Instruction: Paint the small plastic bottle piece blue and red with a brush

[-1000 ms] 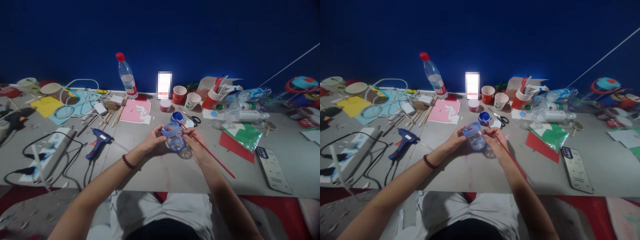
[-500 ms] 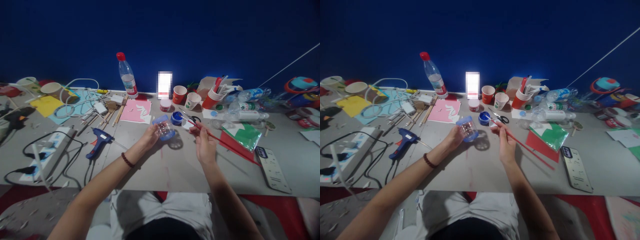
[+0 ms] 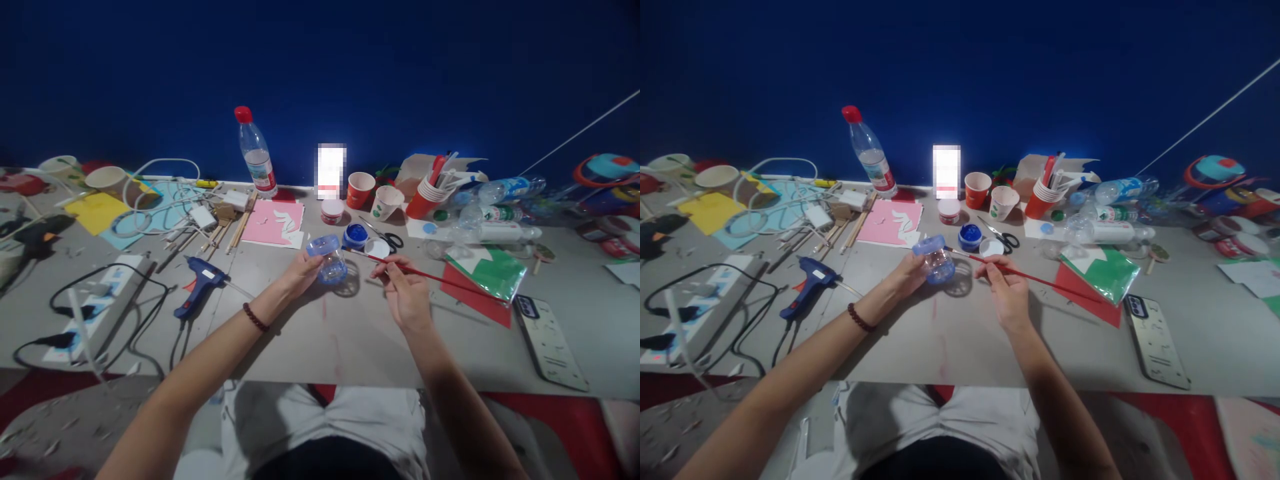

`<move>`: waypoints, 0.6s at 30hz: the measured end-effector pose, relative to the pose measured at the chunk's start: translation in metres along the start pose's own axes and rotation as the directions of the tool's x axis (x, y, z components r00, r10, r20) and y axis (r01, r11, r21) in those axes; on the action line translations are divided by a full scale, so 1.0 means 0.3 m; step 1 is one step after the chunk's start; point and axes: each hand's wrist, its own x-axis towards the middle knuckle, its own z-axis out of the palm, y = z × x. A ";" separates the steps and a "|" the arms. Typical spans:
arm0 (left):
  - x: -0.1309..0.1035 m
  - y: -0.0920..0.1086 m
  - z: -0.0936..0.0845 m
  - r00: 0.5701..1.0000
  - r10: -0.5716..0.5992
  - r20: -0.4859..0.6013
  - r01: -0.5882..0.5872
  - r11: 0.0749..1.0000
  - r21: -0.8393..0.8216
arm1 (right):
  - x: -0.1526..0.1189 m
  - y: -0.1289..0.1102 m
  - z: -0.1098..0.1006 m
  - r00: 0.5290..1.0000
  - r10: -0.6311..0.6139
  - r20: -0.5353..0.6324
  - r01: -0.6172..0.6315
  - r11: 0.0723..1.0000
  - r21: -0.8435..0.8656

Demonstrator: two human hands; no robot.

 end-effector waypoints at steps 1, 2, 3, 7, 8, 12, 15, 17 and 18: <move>-0.001 0.000 0.001 1.000 -0.001 0.000 0.001 1.000 -0.002 | 0.000 -0.002 0.001 1.000 0.009 -0.008 -0.009 1.000 0.001; -0.001 -0.001 0.001 1.000 -0.001 0.001 0.001 1.000 -0.003 | 0.001 -0.004 0.001 1.000 0.015 -0.009 -0.015 1.000 0.008; -0.001 -0.003 0.000 1.000 -0.001 0.000 0.001 1.000 -0.002 | 0.002 -0.005 0.001 1.000 0.017 -0.007 -0.017 1.000 0.019; 0.001 -0.007 -0.009 1.000 0.001 -0.003 0.000 1.000 0.027 | 0.006 -0.003 -0.002 1.000 0.010 0.024 -0.011 0.999 0.033; 0.001 -0.006 -0.010 1.000 0.003 0.002 -0.003 0.999 0.039 | 0.006 -0.002 -0.003 1.000 0.010 0.028 -0.010 1.000 0.024; -0.003 0.000 -0.014 0.999 -0.005 0.051 0.001 0.997 0.078 | 0.008 -0.002 -0.003 0.999 0.033 0.000 -0.033 0.999 0.023; -0.004 0.003 -0.020 0.996 -0.045 0.078 0.041 0.997 0.061 | 0.007 -0.007 -0.001 0.998 0.060 0.010 -0.061 0.997 0.047; -0.001 0.002 -0.025 0.997 -0.058 0.059 0.056 0.998 0.035 | 0.003 -0.009 -0.001 0.997 0.055 0.045 -0.057 0.997 0.044; 0.002 0.001 -0.026 0.998 -0.059 0.038 0.059 0.998 0.023 | 0.000 -0.008 -0.001 0.998 0.041 0.055 -0.043 0.998 0.036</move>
